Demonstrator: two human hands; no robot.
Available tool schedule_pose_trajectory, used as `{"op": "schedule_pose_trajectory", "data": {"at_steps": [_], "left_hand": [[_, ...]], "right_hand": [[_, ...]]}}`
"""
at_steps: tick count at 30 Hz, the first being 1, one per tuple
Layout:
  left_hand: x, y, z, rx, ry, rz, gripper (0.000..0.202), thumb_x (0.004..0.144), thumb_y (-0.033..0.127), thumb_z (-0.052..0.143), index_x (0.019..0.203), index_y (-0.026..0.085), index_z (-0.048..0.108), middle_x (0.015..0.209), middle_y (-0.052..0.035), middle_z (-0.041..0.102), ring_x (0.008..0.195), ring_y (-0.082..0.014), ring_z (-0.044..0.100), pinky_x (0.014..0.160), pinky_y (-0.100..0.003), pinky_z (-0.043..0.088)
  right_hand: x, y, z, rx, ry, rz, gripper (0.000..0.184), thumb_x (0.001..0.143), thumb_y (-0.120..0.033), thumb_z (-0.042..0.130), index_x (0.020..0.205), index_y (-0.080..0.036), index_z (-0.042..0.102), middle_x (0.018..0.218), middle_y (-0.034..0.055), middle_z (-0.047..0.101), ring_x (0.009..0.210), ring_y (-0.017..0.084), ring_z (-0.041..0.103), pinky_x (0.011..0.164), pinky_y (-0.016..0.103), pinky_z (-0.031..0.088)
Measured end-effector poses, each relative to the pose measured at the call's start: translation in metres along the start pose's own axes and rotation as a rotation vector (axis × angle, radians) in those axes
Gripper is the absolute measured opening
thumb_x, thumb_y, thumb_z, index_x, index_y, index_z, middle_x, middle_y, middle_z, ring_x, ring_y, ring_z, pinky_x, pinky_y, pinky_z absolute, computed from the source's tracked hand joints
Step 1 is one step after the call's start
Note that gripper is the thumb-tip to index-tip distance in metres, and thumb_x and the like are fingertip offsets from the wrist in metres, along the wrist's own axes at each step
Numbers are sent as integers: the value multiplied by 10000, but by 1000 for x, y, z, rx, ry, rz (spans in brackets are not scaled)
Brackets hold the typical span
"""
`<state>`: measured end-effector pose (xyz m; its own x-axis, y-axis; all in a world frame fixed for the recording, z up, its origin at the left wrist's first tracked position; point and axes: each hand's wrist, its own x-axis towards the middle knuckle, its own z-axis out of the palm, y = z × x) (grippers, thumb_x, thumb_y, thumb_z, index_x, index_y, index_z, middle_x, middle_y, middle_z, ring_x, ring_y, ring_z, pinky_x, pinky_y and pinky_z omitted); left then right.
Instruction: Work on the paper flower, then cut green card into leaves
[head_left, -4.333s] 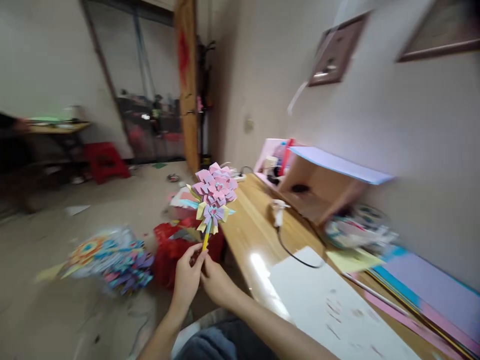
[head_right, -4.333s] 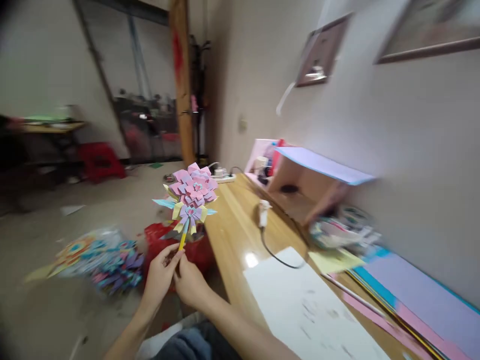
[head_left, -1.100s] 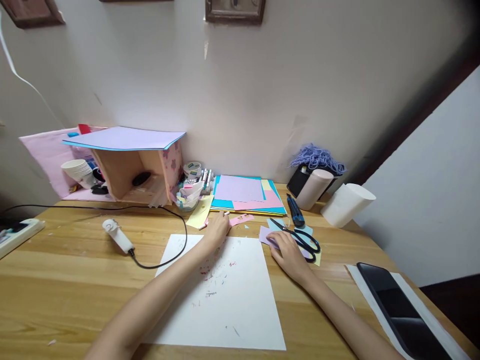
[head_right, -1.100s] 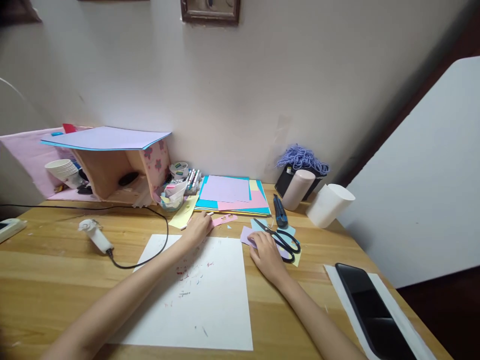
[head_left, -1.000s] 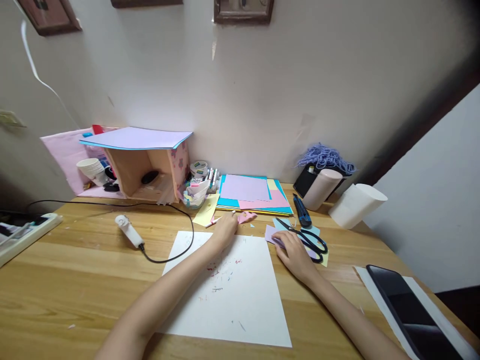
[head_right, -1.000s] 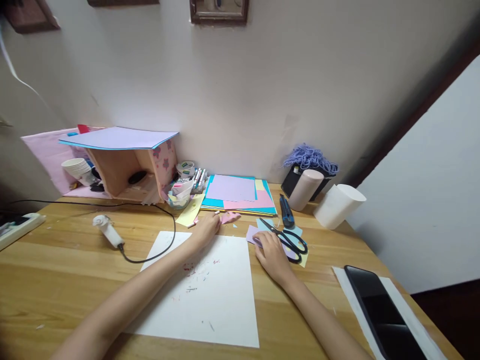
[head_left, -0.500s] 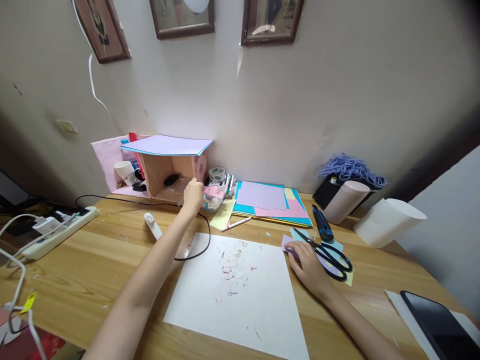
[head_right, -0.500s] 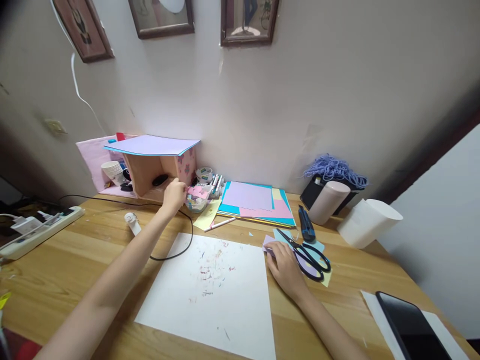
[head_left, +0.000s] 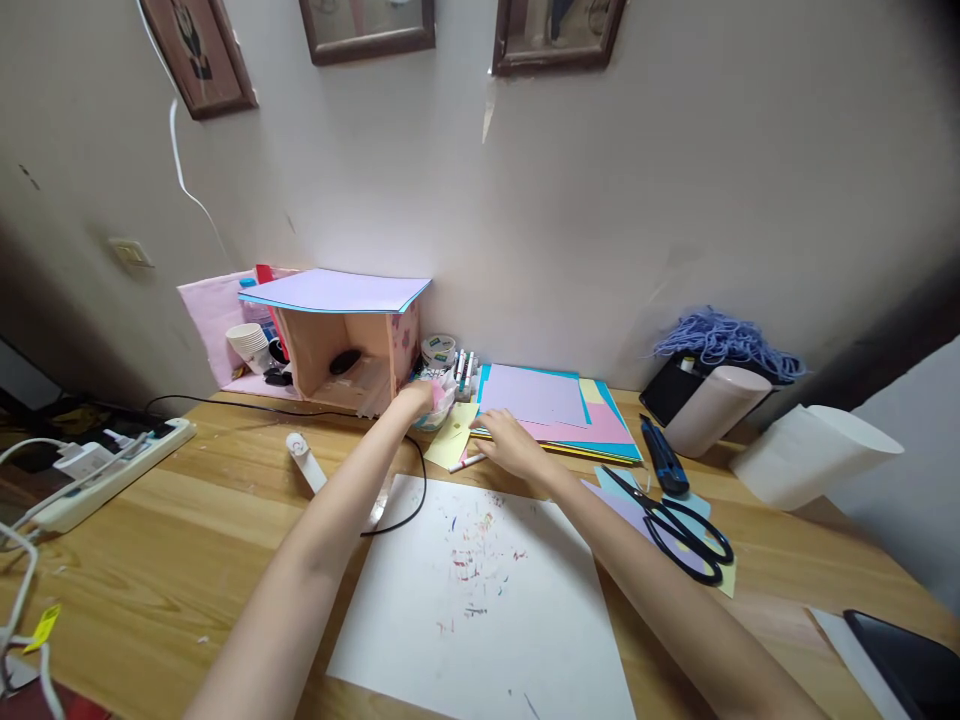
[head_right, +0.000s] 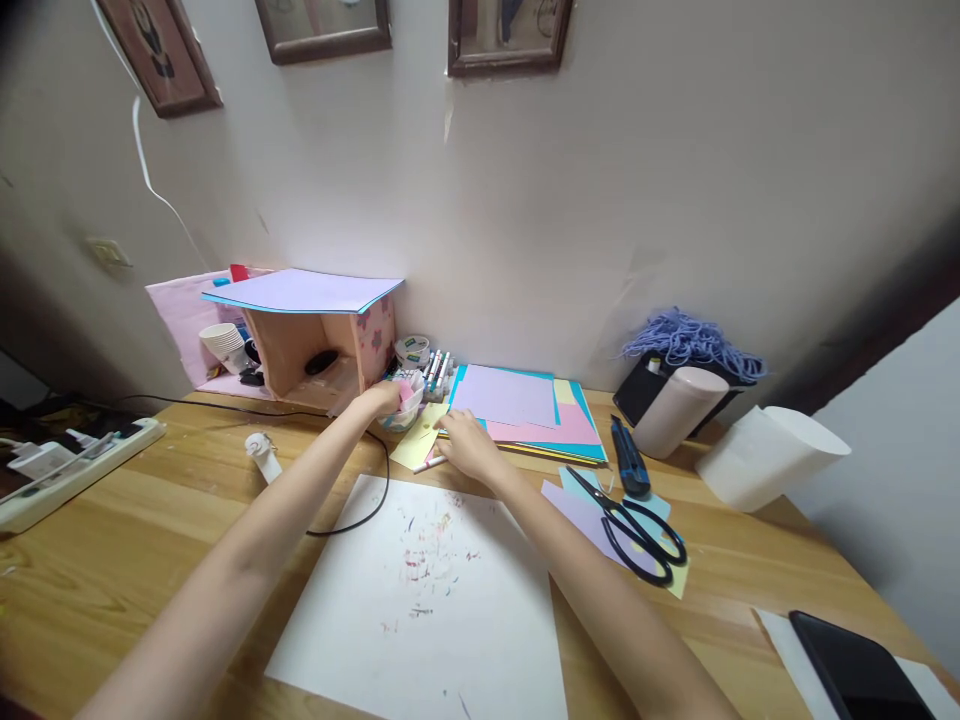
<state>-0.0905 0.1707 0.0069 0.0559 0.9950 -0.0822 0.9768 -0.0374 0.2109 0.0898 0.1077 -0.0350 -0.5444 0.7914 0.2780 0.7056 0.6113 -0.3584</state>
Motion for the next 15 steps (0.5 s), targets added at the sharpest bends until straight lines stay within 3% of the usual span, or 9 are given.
{"op": "schedule_pose_trajectory", "data": {"at_steps": [4, 7, 9, 13, 15], "left_hand": [[-6, -5, -18, 92, -82, -60, 289, 827, 301, 536, 1065, 138, 542, 1051, -85, 567, 911, -185, 570, 763, -353, 484], [-30, -6, -34, 132, 17, -81, 233, 795, 238, 558, 962, 82, 603, 968, -164, 604, 926, -243, 577, 778, -324, 458], [-53, -2, -38, 159, 142, -90, 253, 831, 191, 450, 1005, 62, 582, 1029, -203, 578, 1013, -291, 534, 832, -364, 423], [-92, 14, -18, 165, 380, -47, 324, 880, 185, 284, 979, 77, 573, 993, -172, 579, 978, -266, 543, 779, -344, 437], [-100, 19, 4, 128, 314, 9, 322, 887, 198, 286, 955, 102, 586, 971, -146, 593, 953, -242, 555, 761, -317, 438]], "right_hand": [[51, 4, 36, -4, -38, -19, 206, 713, -50, 523, 887, -134, 597, 979, 120, 595, 924, 217, 515, 779, 300, 394], [58, 6, 51, 4, -38, -29, 180, 708, -15, 482, 728, -152, 598, 872, 92, 616, 829, 187, 540, 712, 262, 396], [53, 8, 52, 10, -22, -29, 197, 705, -7, 467, 662, -160, 583, 799, 73, 616, 774, 175, 545, 678, 251, 393], [43, 14, 33, 33, 82, 12, 199, 707, -15, 444, 703, -162, 578, 772, 55, 608, 765, 167, 544, 697, 252, 398], [45, 16, 19, 52, 159, 52, 196, 731, -45, 430, 802, -156, 575, 842, 63, 609, 818, 166, 543, 743, 258, 399]]}}
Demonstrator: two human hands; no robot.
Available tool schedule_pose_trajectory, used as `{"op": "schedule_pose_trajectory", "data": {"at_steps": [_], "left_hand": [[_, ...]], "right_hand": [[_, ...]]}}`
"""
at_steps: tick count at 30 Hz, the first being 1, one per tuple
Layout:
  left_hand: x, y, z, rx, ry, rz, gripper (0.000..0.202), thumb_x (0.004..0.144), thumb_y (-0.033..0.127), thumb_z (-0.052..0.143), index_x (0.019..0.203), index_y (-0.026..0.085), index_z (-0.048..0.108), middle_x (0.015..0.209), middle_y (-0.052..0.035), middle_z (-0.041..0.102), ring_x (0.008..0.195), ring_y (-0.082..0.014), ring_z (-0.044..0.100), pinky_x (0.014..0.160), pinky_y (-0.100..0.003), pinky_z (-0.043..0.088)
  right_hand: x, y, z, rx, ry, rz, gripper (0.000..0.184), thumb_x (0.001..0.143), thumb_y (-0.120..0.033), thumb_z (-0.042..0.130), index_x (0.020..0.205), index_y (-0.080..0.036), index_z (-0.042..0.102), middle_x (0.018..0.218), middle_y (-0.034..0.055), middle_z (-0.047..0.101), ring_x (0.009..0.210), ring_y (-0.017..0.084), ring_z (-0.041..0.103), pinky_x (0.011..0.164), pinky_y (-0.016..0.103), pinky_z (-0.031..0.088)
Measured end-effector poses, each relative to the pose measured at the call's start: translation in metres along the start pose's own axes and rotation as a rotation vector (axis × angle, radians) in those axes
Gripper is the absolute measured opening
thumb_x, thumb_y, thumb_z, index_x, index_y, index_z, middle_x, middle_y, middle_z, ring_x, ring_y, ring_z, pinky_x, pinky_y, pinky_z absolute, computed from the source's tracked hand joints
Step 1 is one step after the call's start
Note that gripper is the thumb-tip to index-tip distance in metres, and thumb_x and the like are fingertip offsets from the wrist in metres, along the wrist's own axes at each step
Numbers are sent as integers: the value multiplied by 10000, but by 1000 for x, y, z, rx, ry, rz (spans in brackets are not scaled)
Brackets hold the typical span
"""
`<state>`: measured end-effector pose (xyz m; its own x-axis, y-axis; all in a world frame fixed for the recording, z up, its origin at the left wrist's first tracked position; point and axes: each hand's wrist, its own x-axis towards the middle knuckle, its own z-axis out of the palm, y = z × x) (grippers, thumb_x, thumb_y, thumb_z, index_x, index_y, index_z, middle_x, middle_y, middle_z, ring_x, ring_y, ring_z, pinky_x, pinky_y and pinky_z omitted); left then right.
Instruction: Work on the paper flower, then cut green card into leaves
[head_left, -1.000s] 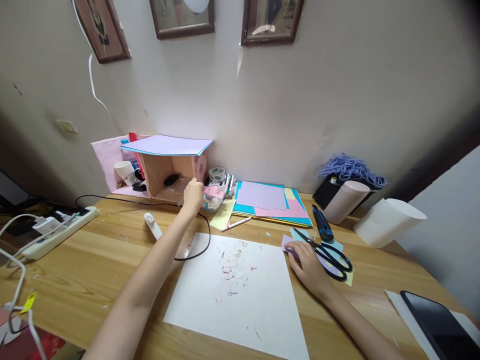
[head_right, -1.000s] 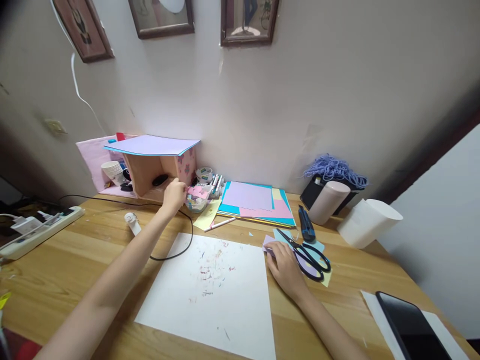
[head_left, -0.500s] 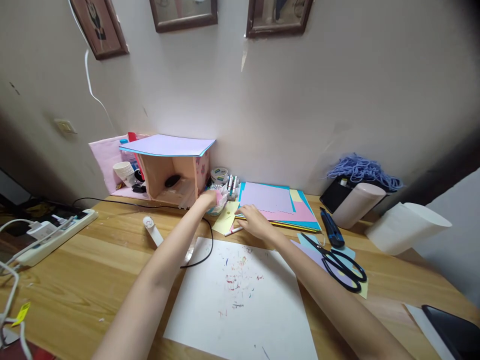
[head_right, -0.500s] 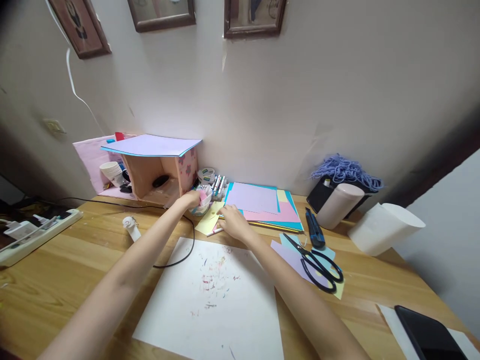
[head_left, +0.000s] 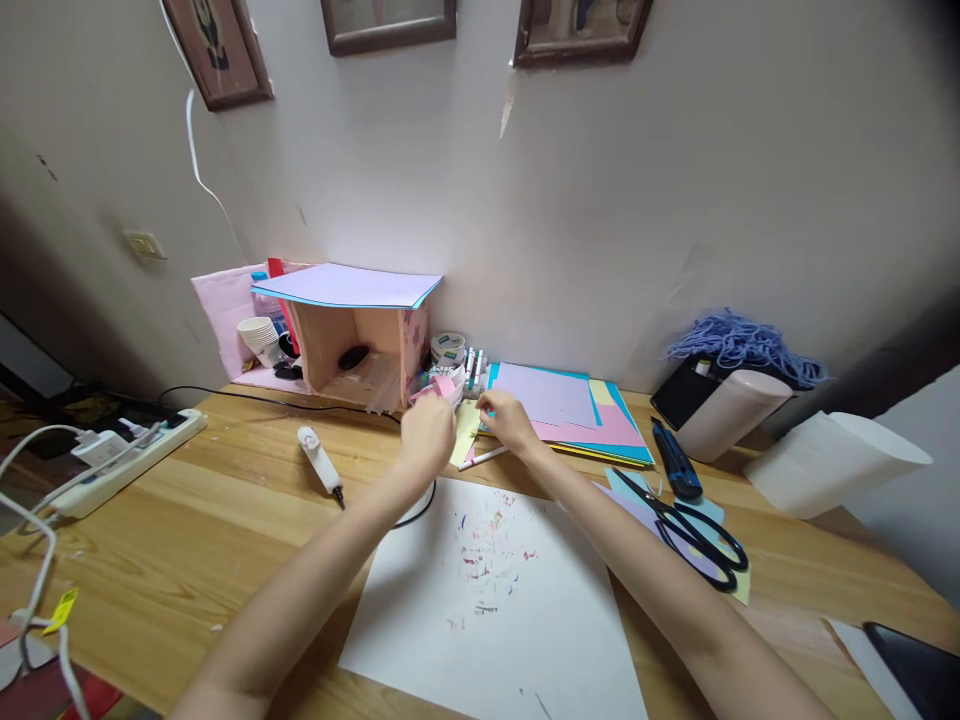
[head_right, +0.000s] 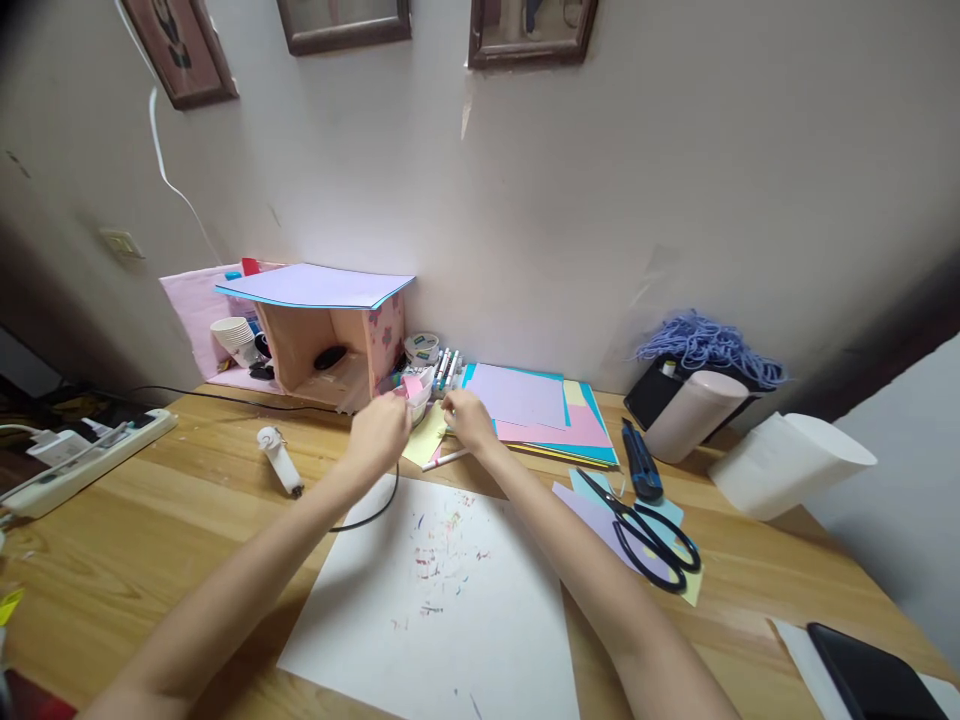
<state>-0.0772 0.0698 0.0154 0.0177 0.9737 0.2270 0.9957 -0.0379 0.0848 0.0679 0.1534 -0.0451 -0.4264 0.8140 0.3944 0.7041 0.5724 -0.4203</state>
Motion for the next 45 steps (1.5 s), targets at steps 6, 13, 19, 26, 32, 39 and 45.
{"op": "schedule_pose_trajectory", "data": {"at_steps": [6, 13, 19, 26, 32, 39, 45], "left_hand": [[-6, 0, 57, -32, -161, -64, 286, 815, 267, 493, 967, 41, 581, 989, -194, 585, 947, -279, 559, 740, -324, 442], [3, -7, 75, -56, -177, -129, 369, 772, 324, 575, 1031, 66, 529, 1028, -176, 578, 955, -243, 570, 767, -286, 424], [3, -1, 75, -30, -187, -190, 330, 789, 324, 545, 1004, 73, 548, 977, -169, 603, 925, -247, 576, 728, -284, 425], [-9, 18, 52, 20, -147, -109, 318, 843, 262, 420, 1001, 26, 563, 1051, -222, 542, 1006, -311, 491, 784, -353, 393], [-24, 38, 37, -112, -199, 214, 222, 830, 257, 449, 946, 141, 600, 980, -122, 584, 968, -260, 518, 789, -328, 397], [-17, 112, 74, -514, -339, 663, 208, 820, 286, 483, 982, 171, 546, 1044, -89, 582, 1011, -210, 518, 833, -299, 402], [-4, 187, 105, -520, -423, 620, 305, 670, 297, 647, 918, 152, 544, 932, -89, 595, 883, -228, 557, 730, -302, 428]], "right_hand": [[17, -3, 4, 37, -8, 110, 196, 673, -42, 481, 799, -136, 598, 796, 75, 644, 733, 169, 571, 669, 255, 410], [0, 0, 32, 95, -64, 99, 207, 566, 24, 514, 617, -162, 592, 659, 26, 643, 628, 144, 566, 585, 218, 400], [23, -14, -7, 145, 233, 106, 189, 750, -91, 404, 827, -157, 563, 856, 71, 610, 794, 167, 555, 723, 281, 422], [50, -44, 0, 148, 201, -49, 149, 696, -55, 503, 760, -174, 565, 850, 37, 569, 841, 164, 530, 784, 285, 414], [-39, -4, -48, 96, 217, -98, 134, 807, -143, 449, 886, -180, 550, 929, 56, 559, 924, 181, 489, 842, 314, 382], [-215, 92, -130, -81, 72, 459, 57, 760, -206, 516, 806, -179, 537, 840, 47, 569, 816, 183, 529, 727, 291, 406], [-262, 107, -135, -121, 23, 571, 230, 700, -168, 557, 928, -165, 531, 915, 60, 553, 869, 184, 521, 764, 286, 395]]}}
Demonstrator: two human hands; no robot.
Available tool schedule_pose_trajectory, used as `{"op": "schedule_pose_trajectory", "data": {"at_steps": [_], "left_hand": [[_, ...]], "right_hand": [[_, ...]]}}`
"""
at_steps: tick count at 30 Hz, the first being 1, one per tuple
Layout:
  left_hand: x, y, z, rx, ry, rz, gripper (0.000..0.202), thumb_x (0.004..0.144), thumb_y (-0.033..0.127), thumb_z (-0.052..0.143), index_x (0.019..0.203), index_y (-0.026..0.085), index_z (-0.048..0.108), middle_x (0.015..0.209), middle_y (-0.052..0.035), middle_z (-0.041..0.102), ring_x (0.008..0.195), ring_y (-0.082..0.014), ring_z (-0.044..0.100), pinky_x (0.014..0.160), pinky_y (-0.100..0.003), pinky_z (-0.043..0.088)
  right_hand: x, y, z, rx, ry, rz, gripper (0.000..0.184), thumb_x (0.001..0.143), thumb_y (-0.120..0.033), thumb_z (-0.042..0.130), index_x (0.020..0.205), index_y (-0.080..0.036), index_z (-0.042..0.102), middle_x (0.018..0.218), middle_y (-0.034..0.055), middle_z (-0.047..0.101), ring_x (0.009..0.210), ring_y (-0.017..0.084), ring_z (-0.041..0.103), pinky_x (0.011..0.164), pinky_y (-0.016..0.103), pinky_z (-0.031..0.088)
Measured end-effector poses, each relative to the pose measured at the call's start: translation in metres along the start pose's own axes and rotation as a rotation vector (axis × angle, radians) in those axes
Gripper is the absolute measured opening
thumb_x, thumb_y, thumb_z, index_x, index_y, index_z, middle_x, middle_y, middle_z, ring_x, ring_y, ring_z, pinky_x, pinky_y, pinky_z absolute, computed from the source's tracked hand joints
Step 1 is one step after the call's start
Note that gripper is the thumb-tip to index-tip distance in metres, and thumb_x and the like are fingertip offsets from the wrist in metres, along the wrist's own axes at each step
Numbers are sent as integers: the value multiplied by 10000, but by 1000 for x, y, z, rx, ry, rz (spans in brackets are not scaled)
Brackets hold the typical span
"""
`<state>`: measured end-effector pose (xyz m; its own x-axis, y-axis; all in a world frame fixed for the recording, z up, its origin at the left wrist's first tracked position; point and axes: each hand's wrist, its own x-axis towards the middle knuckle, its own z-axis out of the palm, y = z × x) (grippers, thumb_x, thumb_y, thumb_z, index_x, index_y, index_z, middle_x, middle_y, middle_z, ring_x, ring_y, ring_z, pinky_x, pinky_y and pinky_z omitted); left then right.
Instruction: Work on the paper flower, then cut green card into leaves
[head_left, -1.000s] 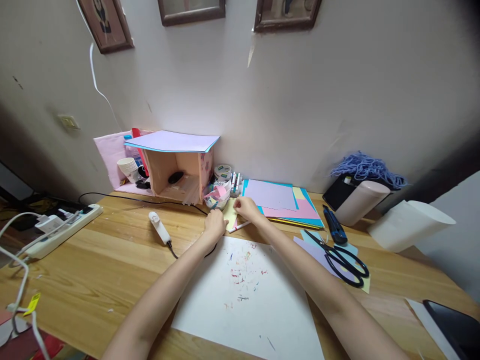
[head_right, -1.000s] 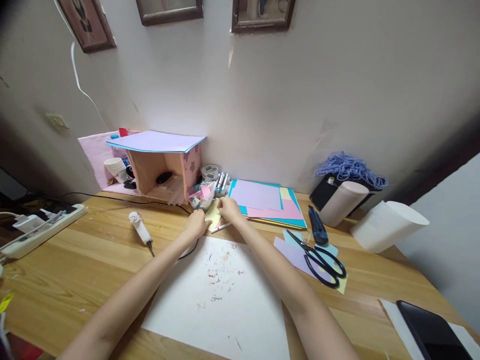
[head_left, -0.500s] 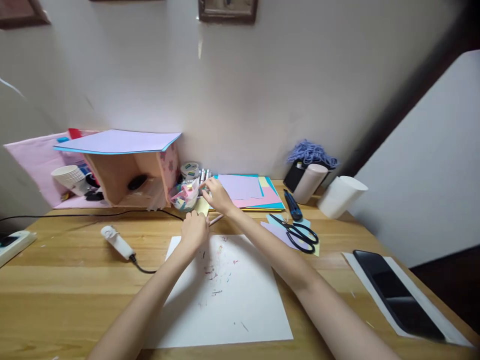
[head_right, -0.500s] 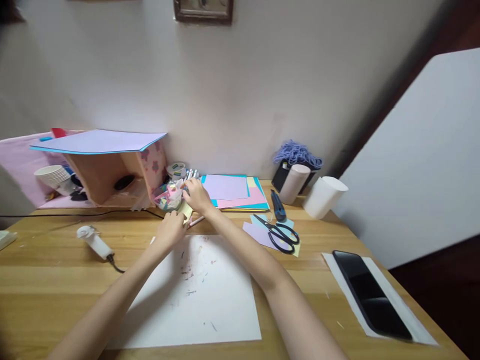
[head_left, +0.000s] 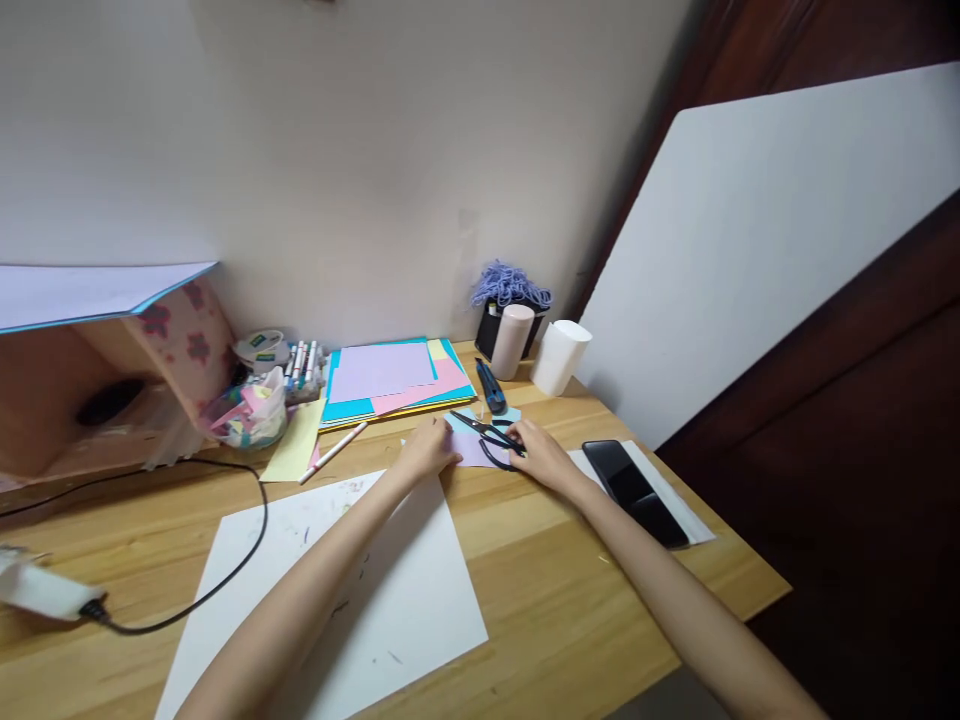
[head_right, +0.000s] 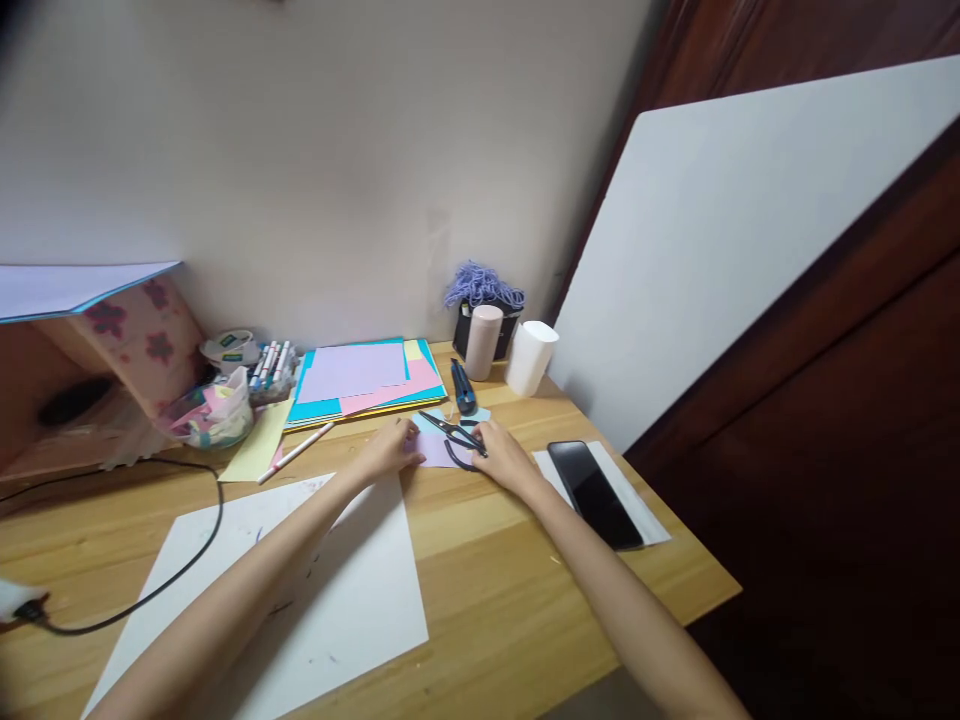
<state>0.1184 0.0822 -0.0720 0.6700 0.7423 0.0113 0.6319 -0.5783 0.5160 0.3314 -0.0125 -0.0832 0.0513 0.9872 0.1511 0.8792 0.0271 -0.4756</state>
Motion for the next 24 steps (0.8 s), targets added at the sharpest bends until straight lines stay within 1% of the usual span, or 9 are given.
{"op": "schedule_pose_trajectory", "data": {"at_steps": [3, 6, 8, 12, 14, 17, 19, 21, 24], "left_hand": [[13, 1, 8, -9, -40, -27, 212, 651, 271, 650, 810, 167, 558, 815, -55, 597, 794, -211, 571, 688, -294, 433], [15, -1, 8, -7, -19, -28, 312, 623, 311, 674, 877, 174, 554, 961, -84, 567, 931, -238, 533, 772, -322, 416], [14, -2, 7, -18, -29, -19, 407, 608, 317, 688, 960, 183, 530, 993, -77, 559, 946, -227, 530, 777, -311, 419], [14, 2, 7, -28, -90, -23, 300, 627, 295, 671, 880, 184, 553, 835, -39, 586, 802, -198, 573, 694, -283, 440], [13, 4, 6, -10, -59, -35, 324, 618, 306, 678, 889, 175, 559, 943, -76, 566, 900, -226, 554, 757, -305, 429], [10, 7, 3, 25, -21, -76, 469, 602, 323, 694, 1015, 182, 523, 1116, -100, 509, 1001, -233, 519, 793, -301, 418], [9, 9, 1, 43, -44, -108, 460, 610, 310, 691, 1024, 208, 519, 1042, -62, 568, 934, -209, 553, 730, -281, 430], [8, 12, 0, 58, -69, -131, 383, 621, 289, 685, 971, 227, 542, 885, -21, 624, 854, -199, 576, 675, -269, 426], [7, 15, 1, 88, -59, -139, 257, 629, 277, 680, 864, 225, 586, 820, -22, 630, 849, -213, 571, 664, -272, 415]], "right_hand": [[-1, -2, -1, -10, -42, -22, 287, 678, -157, 568, 963, -161, 531, 906, 57, 552, 840, 175, 515, 736, 268, 385], [-3, -2, -9, -26, -79, -11, 325, 661, -173, 585, 980, -168, 524, 887, 45, 555, 794, 165, 514, 680, 245, 372], [-6, -2, -14, -43, -99, 6, 311, 652, -166, 589, 956, -179, 524, 870, 36, 558, 773, 159, 515, 648, 230, 358], [-10, -6, -18, -65, -109, 63, 252, 685, -200, 590, 929, -192, 525, 869, 34, 573, 772, 156, 525, 619, 220, 332], [-9, -8, -17, -79, -100, 120, 237, 718, -283, 592, 926, -192, 525, 847, 35, 583, 733, 155, 530, 586, 223, 316], [-7, -7, -14, -78, -78, 153, 241, 747, -369, 579, 902, -192, 521, 796, 28, 591, 685, 153, 530, 558, 227, 302], [-6, -4, -13, -44, -89, 141, 227, 759, -374, 571, 887, -193, 519, 764, 20, 590, 673, 152, 532, 552, 225, 309], [-6, -1, -13, -15, -107, 128, 207, 758, -362, 575, 866, -193, 521, 749, 17, 589, 671, 152, 534, 552, 225, 321], [-9, 4, -16, -49, -80, 94, 176, 741, -343, 585, 815, -194, 525, 780, 27, 591, 713, 161, 538, 579, 231, 338]]}}
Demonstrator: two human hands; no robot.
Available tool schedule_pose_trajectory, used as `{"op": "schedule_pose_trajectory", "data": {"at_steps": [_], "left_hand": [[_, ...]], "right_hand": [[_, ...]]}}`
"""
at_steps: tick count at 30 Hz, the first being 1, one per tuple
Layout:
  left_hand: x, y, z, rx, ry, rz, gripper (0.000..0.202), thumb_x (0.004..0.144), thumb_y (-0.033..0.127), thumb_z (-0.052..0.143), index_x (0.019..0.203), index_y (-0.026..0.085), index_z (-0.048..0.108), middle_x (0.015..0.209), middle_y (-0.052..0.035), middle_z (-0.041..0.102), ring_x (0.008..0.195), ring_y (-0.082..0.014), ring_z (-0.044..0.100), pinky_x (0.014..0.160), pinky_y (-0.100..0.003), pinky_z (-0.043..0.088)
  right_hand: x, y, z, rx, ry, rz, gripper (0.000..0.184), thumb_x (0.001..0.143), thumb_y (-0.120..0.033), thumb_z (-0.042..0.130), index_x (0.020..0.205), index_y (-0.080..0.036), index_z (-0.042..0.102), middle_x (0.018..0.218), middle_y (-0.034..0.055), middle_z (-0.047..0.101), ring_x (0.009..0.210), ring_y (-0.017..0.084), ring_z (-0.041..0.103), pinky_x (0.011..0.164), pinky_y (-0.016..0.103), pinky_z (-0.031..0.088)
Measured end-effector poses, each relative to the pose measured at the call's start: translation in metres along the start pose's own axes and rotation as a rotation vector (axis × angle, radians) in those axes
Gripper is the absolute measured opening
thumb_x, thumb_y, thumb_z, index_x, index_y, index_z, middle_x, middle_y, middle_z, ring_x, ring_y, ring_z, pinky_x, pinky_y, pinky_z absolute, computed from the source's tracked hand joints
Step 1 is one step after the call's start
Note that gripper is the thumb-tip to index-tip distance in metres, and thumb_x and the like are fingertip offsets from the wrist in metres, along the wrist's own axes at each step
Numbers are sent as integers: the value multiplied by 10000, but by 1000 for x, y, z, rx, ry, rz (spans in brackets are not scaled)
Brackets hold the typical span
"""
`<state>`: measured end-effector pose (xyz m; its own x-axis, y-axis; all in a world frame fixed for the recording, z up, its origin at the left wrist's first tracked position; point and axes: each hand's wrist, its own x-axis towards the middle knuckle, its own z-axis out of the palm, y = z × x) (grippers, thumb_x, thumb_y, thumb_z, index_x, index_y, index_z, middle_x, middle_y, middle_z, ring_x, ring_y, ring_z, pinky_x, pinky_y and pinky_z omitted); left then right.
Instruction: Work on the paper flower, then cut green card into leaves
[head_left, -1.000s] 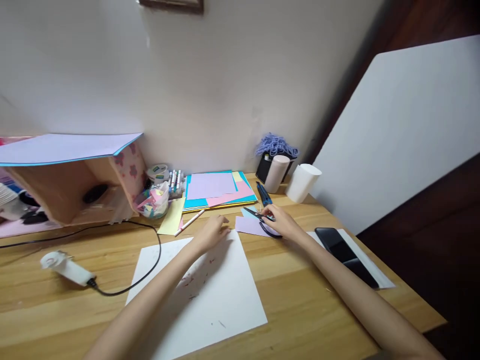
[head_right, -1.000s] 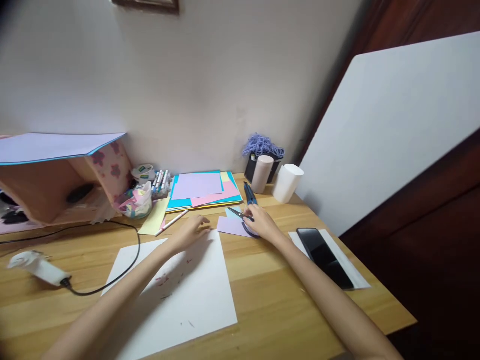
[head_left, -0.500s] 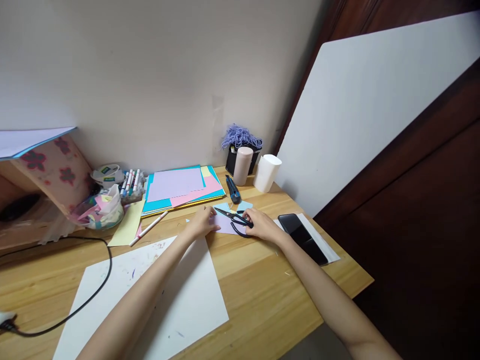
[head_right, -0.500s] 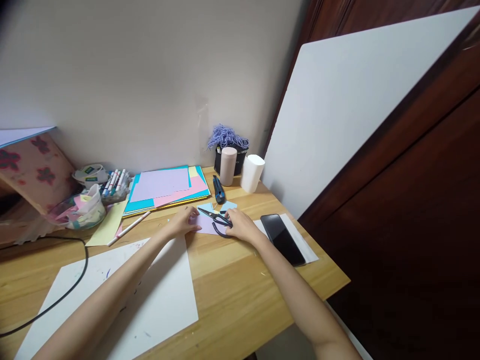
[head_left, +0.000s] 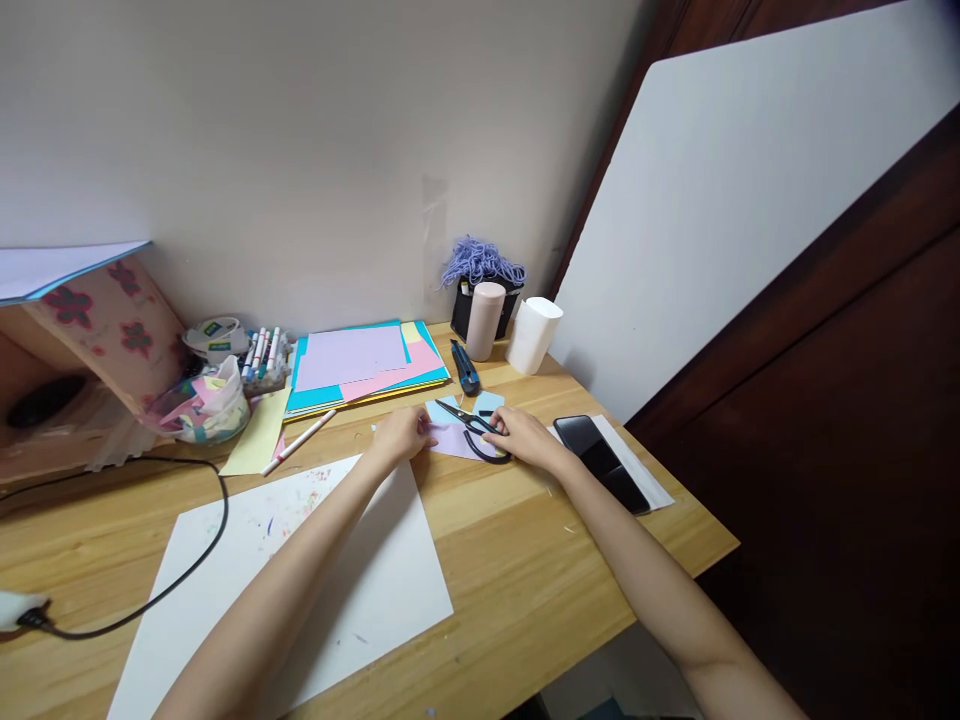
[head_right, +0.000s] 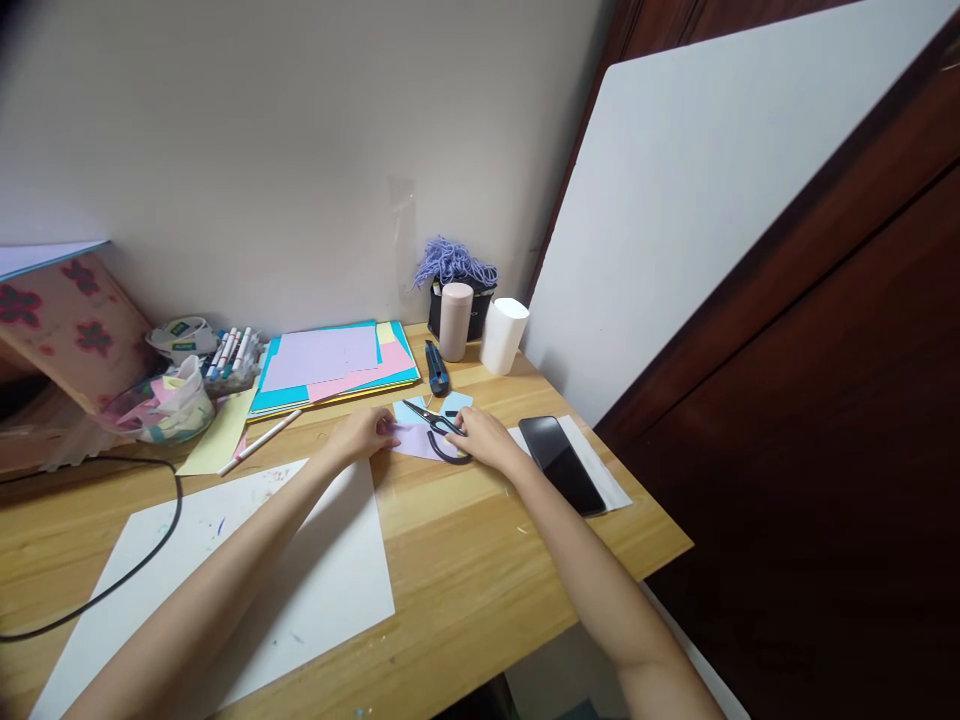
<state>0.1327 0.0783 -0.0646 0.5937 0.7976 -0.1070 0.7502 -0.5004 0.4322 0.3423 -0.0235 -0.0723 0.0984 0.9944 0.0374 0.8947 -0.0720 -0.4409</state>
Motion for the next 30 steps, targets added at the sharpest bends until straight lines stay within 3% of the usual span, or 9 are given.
{"op": "schedule_pose_trajectory", "data": {"at_steps": [4, 6, 11, 13, 18, 22, 24, 26, 30], "left_hand": [[-7, 4, -7, 37, 65, 29, 120, 682, 285, 622, 759, 194, 614, 954, -78, 586, 972, -254, 511, 724, -300, 403], [-13, 2, -17, 14, 64, 56, 127, 716, 304, 574, 756, 187, 606, 942, -70, 588, 930, -231, 524, 722, -288, 404], [-41, -23, -68, -144, 109, 58, 229, 750, 379, 480, 734, 165, 557, 716, -16, 585, 668, -163, 532, 581, -246, 387], [-61, -44, -94, -185, 224, 12, 255, 733, 405, 496, 765, 162, 565, 726, -10, 592, 671, -155, 534, 583, -235, 390], [-125, -104, -157, -112, 673, -240, 308, 697, 370, 541, 942, 197, 613, 824, -10, 639, 723, -156, 575, 596, -213, 414], [-147, -135, -175, 173, 951, -496, 291, 756, 281, 442, 948, 202, 647, 881, -50, 641, 825, -196, 583, 692, -253, 427], [-139, -145, -171, 272, 889, -591, 288, 770, 290, 439, 918, 182, 661, 941, -93, 622, 900, -240, 570, 737, -291, 425], [-123, -153, -164, 195, 676, -608, 267, 789, 252, 435, 926, 174, 651, 1034, -119, 587, 1010, -266, 533, 784, -307, 416], [-91, -169, -151, 46, 475, -574, 181, 776, 237, 569, 931, 161, 622, 1004, -101, 593, 963, -231, 557, 793, -317, 441]], "right_hand": [[-2, 8, -3, -62, 55, -15, 157, 728, -322, 579, 798, -194, 520, 819, 40, 585, 760, 173, 533, 600, 238, 339], [-2, 13, -5, -62, 53, -26, 142, 739, -310, 559, 803, -192, 516, 811, 39, 580, 755, 172, 530, 603, 239, 339], [-2, 18, -5, -38, 76, -45, 164, 767, -338, 520, 823, -185, 498, 829, 39, 577, 756, 172, 532, 618, 248, 356], [-2, 16, -2, -6, 85, -51, 172, 779, -346, 501, 842, -186, 494, 845, 42, 577, 773, 176, 537, 634, 256, 372], [2, 9, 17, 16, 110, -130, 142, 770, -320, 502, 829, -191, 502, 855, 63, 573, 824, 208, 538, 710, 310, 407], [7, -5, 30, 30, 156, -227, 122, 791, -284, 453, 856, -200, 512, 889, 74, 573, 875, 230, 534, 778, 358, 410], [7, -19, 32, 45, 192, -269, 139, 805, -280, 429, 883, -205, 516, 922, 74, 572, 911, 230, 529, 808, 367, 405], [5, -33, 32, 60, 221, -303, 150, 815, -290, 421, 896, -214, 522, 945, 72, 573, 938, 231, 524, 827, 370, 401], [-1, -49, 32, 91, 231, -348, 148, 833, -294, 406, 917, -232, 511, 981, 70, 569, 989, 232, 509, 845, 367, 399]]}}
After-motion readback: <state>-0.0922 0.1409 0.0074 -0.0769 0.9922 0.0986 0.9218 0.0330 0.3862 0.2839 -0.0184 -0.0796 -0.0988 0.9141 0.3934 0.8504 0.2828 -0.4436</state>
